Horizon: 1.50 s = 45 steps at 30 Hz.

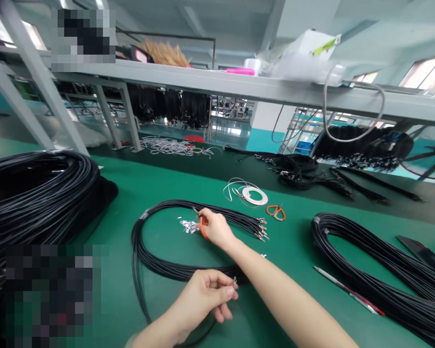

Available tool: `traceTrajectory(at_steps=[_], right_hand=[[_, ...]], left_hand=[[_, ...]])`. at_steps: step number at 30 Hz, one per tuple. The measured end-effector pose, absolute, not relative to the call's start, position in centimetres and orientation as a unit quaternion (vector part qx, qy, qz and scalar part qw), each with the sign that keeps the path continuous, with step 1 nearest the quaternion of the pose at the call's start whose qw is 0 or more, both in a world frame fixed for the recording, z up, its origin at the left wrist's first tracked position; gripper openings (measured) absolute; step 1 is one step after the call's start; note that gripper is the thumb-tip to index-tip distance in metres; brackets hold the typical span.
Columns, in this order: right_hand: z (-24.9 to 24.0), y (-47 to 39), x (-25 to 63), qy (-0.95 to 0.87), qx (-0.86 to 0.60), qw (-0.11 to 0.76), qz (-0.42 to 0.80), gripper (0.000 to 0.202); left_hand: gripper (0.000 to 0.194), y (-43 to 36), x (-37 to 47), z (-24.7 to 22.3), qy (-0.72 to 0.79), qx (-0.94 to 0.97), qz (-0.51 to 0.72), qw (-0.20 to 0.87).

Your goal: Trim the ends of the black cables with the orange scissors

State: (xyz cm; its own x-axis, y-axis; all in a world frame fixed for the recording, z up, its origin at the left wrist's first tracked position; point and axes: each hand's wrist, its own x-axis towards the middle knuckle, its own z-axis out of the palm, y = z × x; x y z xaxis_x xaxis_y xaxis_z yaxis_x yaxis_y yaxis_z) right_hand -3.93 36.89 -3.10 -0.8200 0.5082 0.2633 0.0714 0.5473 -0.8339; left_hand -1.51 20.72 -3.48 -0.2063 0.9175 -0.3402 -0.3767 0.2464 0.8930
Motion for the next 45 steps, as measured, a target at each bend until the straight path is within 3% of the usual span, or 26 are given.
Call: traceTrajectory(at_steps=[16, 22, 28, 45], right_hand=[[-4.0, 37.6, -2.5, -0.764, -0.175, 0.261, 0.563, 0.022], [-1.4, 35.4, 6.1, -0.725, -0.213, 0.269, 0.597, 0.027], [-2.6, 31.9, 12.5, -0.63, -0.291, 0.261, 0.671, 0.035], [-3.1, 31.0, 12.8, -0.593, -0.297, 0.287, 0.691, 0.04]], left_hand=[[0.04, 21.0, -1.5, -3.7, 0.508, 0.255, 0.544, 0.617], [0.038, 21.4, -1.5, -3.4, 0.55, 0.224, 0.602, 0.534], [0.033, 21.6, -1.2, -3.5, 0.571, 0.231, 0.589, 0.523], [0.033, 21.5, -1.2, -3.0, 0.578, 0.256, 0.572, 0.524]])
